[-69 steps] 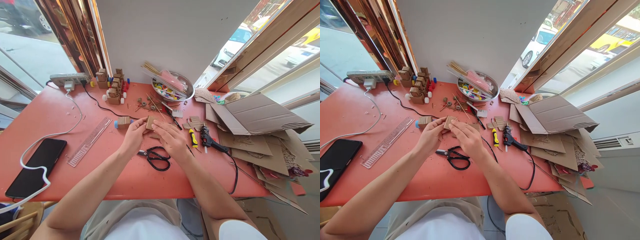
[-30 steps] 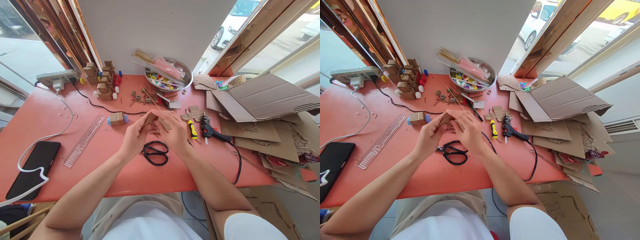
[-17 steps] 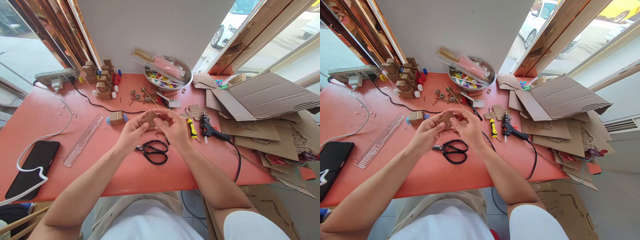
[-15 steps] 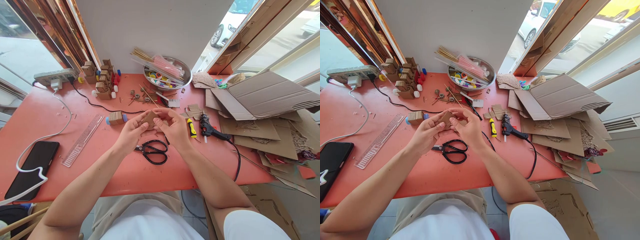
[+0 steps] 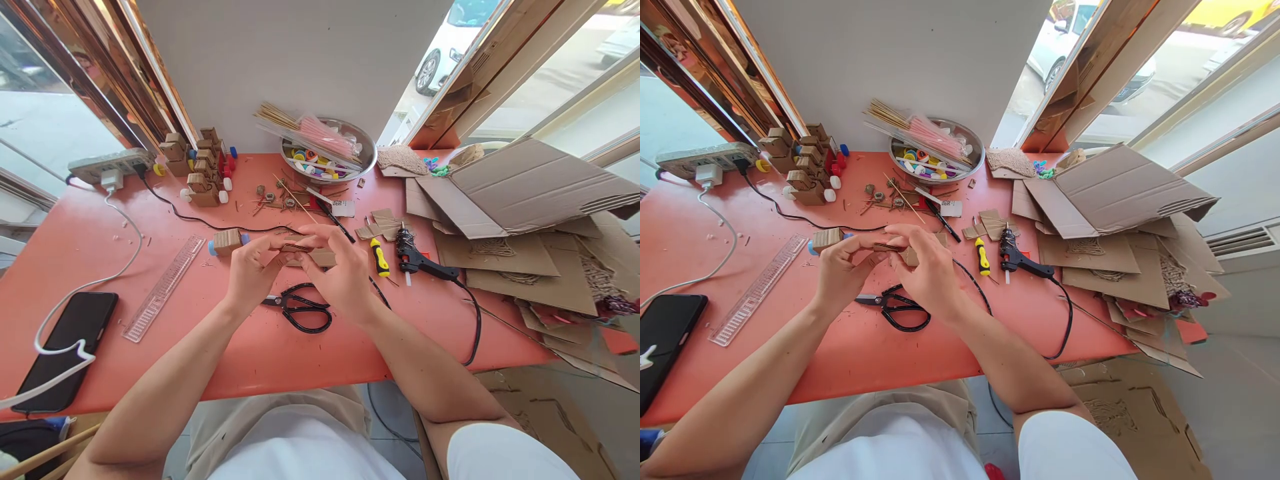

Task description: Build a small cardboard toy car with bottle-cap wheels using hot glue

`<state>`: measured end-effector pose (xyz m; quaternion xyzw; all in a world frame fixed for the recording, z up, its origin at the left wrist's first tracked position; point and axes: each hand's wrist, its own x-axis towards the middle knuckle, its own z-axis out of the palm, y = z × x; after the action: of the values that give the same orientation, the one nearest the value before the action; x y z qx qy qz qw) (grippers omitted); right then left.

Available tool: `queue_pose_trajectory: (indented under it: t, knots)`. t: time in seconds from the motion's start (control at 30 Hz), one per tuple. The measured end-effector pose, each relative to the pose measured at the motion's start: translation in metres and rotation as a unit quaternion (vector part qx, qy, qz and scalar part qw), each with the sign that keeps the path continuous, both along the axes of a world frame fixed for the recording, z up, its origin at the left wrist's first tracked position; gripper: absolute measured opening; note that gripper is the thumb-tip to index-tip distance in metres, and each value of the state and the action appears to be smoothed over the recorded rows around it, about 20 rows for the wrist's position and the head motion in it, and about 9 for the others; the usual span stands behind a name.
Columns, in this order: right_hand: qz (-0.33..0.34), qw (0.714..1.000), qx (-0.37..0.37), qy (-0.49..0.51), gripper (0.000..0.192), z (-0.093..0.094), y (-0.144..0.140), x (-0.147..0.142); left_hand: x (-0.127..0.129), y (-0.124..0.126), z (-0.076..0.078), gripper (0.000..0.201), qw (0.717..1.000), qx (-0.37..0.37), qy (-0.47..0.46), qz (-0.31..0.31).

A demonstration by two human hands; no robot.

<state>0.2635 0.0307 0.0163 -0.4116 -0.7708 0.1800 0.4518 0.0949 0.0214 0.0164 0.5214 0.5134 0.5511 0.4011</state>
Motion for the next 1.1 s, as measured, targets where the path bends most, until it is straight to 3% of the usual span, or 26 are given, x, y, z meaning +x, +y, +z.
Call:
queue_pose_trajectory:
  t: [0.13, 0.37, 0.57, 0.63, 0.73, 0.9, 1.1]
  knots:
    - [0.012, 1.000, -0.004, 0.017, 0.028, -0.001, 0.002, 0.001, 0.000, 0.001, 0.000, 0.017, 1.000, -0.010, -0.018, 0.005]
    - [0.013, 1.000, -0.014, 0.013, 0.015, -0.004, 0.006, 0.001, -0.001, 0.001, -0.007, 0.009, 0.999, -0.012, -0.046, -0.018]
    - [0.053, 0.991, -0.115, 0.051, 0.013, -0.011, 0.016, -0.001, -0.005, 0.006, -0.017, 0.050, 0.997, -0.067, -0.038, 0.000]
    - [0.056, 0.990, -0.118, 0.057, 0.012, -0.015, 0.019, -0.001, -0.005, 0.008, -0.018, 0.045, 0.997, -0.068, -0.029, 0.002]
    - [0.044, 0.994, -0.091, 0.048, 0.012, -0.018, 0.021, -0.001, -0.006, 0.010, -0.020, 0.020, 0.998, -0.059, -0.028, -0.010]
    - [0.018, 0.999, -0.047, 0.005, 0.015, -0.021, 0.022, 0.001, -0.007, 0.009, -0.025, 0.004, 0.996, -0.021, 0.072, -0.046]
    - [-0.007, 0.998, 0.003, -0.060, 0.017, -0.028, 0.025, 0.004, -0.008, 0.010, -0.031, 0.031, 0.980, 0.000, 0.190, -0.051]
